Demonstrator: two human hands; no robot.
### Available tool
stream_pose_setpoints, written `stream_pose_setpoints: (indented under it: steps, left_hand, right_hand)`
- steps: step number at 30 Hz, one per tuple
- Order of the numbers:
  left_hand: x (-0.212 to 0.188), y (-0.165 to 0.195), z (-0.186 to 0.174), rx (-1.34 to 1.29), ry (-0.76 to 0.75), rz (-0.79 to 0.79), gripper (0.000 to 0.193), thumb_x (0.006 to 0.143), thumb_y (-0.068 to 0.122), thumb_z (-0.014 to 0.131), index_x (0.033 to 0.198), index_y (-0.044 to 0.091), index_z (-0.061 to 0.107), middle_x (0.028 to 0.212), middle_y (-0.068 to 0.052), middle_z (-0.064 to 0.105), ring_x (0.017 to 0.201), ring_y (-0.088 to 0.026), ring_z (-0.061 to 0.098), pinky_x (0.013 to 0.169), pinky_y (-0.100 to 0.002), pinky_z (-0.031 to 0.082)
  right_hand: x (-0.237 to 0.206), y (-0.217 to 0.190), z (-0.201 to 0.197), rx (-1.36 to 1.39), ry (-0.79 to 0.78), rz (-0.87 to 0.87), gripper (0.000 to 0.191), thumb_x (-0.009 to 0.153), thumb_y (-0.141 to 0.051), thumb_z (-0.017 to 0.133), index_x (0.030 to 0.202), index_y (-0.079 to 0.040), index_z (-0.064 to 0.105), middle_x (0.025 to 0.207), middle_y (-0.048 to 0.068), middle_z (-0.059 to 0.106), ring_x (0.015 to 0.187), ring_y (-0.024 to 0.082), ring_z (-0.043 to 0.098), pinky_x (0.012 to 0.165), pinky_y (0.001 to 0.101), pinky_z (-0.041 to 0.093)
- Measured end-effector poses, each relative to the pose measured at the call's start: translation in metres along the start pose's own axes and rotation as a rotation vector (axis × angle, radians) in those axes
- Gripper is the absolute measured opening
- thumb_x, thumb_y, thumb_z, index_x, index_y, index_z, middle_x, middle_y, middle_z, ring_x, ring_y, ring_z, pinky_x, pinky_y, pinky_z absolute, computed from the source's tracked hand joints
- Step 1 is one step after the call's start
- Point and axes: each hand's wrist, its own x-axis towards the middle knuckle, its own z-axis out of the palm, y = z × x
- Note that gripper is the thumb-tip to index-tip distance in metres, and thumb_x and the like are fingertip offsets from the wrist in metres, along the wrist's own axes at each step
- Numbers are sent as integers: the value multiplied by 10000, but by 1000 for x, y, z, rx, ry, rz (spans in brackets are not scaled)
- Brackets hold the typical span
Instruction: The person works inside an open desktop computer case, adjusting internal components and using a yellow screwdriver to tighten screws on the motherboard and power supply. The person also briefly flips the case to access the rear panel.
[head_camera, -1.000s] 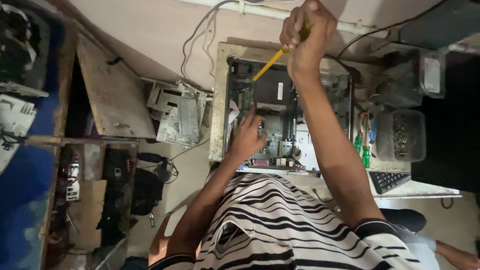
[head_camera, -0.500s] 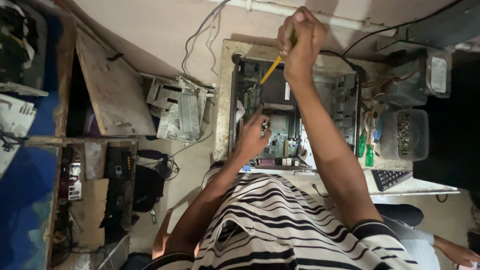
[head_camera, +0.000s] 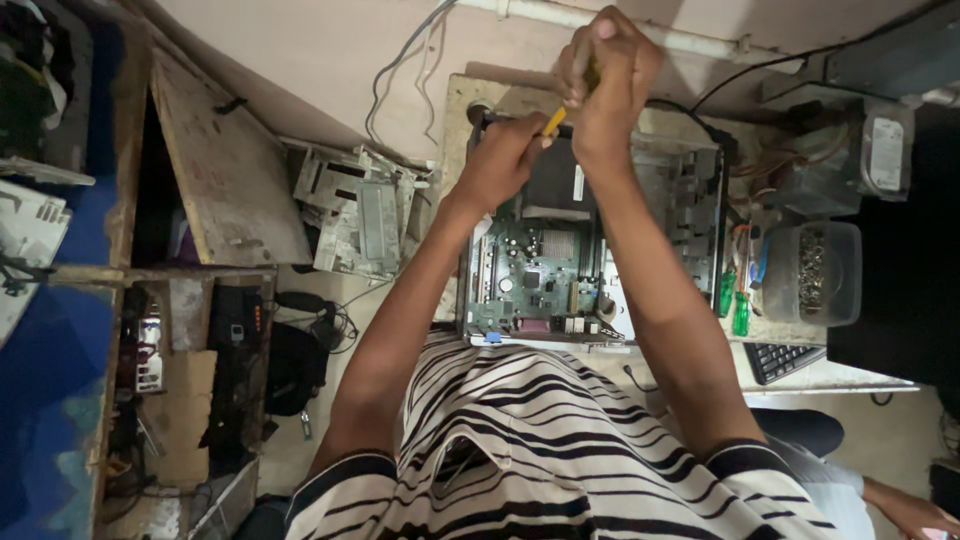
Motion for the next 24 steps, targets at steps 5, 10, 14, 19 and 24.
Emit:
stream_pose_setpoints:
  steps: [5,10,14,19,24]
  left_hand:
    - [-2,3,-1,1,1,26,91,969,-10,629,1049,-26,588,893,-253,666,899,-459,659,724,-483,500]
    - [-1,0,-1,9,-28,-30,153,911,-47,605,1062,-22,601,874,-256,660,840,-456,660,726,-495,499]
    - [-3,-8,5,-18,1,18,176,929,-55,593,1102,-20,603,963,-250,700,943,-446,684,772,-479,529]
    - [-7,-15,9,-4,13,27,279,924,-65,593,1196,-11,616,997,-262,698,959,-448,681,789,-477,536]
    - [-6,-15,8,-28,-10,40,288,926,-64,600,1209,-14,609,1017,-258,697,956,-441,690,789,-457,548]
  right_hand:
    - [2,-2,-2,-4,1,8,386,1081,-279,555,824,-31,410,623,55,367,479,142,334,447,296,284]
    - [1,1,-5,-17,-15,-17,386,1102,-263,547,821,-36,410,634,54,361,449,140,329,450,298,277]
    - [0,8,-7,20,-3,6,359,1078,-242,541,816,-40,403,630,43,353,467,129,307,431,289,258]
    - [-3,11,-13,15,-11,17,359,1080,-236,530,809,-36,409,642,52,357,473,130,305,430,292,239]
    - [-6,11,-18,-2,-81,-31,386,1086,-259,511,782,-50,400,607,41,332,425,114,290,429,291,246]
